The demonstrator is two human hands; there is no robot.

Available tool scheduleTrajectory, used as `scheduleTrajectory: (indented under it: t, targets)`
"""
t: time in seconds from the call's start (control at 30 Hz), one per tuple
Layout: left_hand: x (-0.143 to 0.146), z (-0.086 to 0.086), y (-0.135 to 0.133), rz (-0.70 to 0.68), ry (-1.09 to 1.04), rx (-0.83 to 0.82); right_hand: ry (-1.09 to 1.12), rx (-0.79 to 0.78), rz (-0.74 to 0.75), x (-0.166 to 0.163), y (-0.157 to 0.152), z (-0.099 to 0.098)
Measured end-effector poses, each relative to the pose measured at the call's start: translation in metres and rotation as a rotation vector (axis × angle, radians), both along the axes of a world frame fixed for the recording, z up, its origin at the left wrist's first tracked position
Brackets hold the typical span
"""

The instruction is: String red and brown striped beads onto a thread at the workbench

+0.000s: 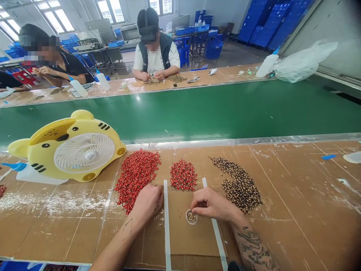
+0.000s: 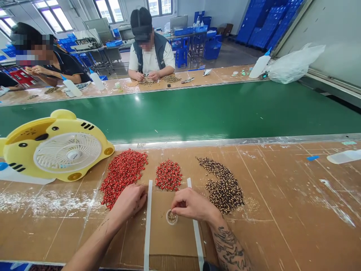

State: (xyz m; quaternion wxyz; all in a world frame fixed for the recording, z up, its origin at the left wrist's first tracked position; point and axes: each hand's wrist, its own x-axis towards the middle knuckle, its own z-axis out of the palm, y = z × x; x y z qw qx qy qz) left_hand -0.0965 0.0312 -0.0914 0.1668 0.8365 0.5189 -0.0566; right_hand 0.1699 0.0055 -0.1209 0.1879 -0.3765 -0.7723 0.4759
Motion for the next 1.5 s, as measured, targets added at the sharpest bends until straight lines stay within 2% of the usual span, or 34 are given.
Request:
scheduleTrajectory:
  t: [0.13,0.2,0.33,0.5,0.57,0.63,0.77,0.93,1.1,1.23,1.3,1.5]
  targets:
    - [0.002,0.005,0.004,0.021,-0.032,-0.001,-0.027,0.098,0.036,-0.004,-0.002,0.004]
    - [0.0,0.007,0.005,0.039,-0.168,-0.023,-0.065,0.145,0.049,-0.005,-0.004,0.007]
    - [0.0,0.003,0.002,0.138,-0.659,-0.211,-0.143,0.203,0.085,-0.007,-0.006,0.011]
    - [0.019,-0.02,-0.011,0.531,-1.367,-0.598,-0.214,0.277,0.062,-0.008,-0.008,0.015]
    - [0.028,-0.027,-0.014,0.65,-1.558,-0.734,-0.223,0.3,0.038,-0.009,-0.01,0.016]
    - [0.036,-0.031,-0.016,0.691,-1.655,-0.818,-0.217,0.288,0.051,-0.01,-0.011,0.016]
    - [0.041,-0.038,-0.016,0.663,-1.725,-0.817,-0.202,0.263,0.037,-0.008,-0.016,0.012]
    - [0.036,-0.053,-0.019,0.516,-1.668,-0.825,-0.2,0.271,0.028,-0.004,-0.021,0.009]
    - [0.032,-0.057,-0.019,0.566,-1.629,-0.907,-0.228,0.282,-0.018,-0.006,-0.024,0.012]
    - [0.033,-0.056,-0.018,0.556,-1.609,-0.922,-0.211,0.222,-0.003,-0.003,-0.026,0.016]
    - [0.034,-0.056,-0.018,0.556,-1.617,-0.929,-0.155,0.195,-0.069,0.002,-0.027,0.019]
    - [0.036,-0.052,-0.016,0.573,-1.617,-0.957,0.122,0.234,-0.398,0.003,-0.024,0.027]
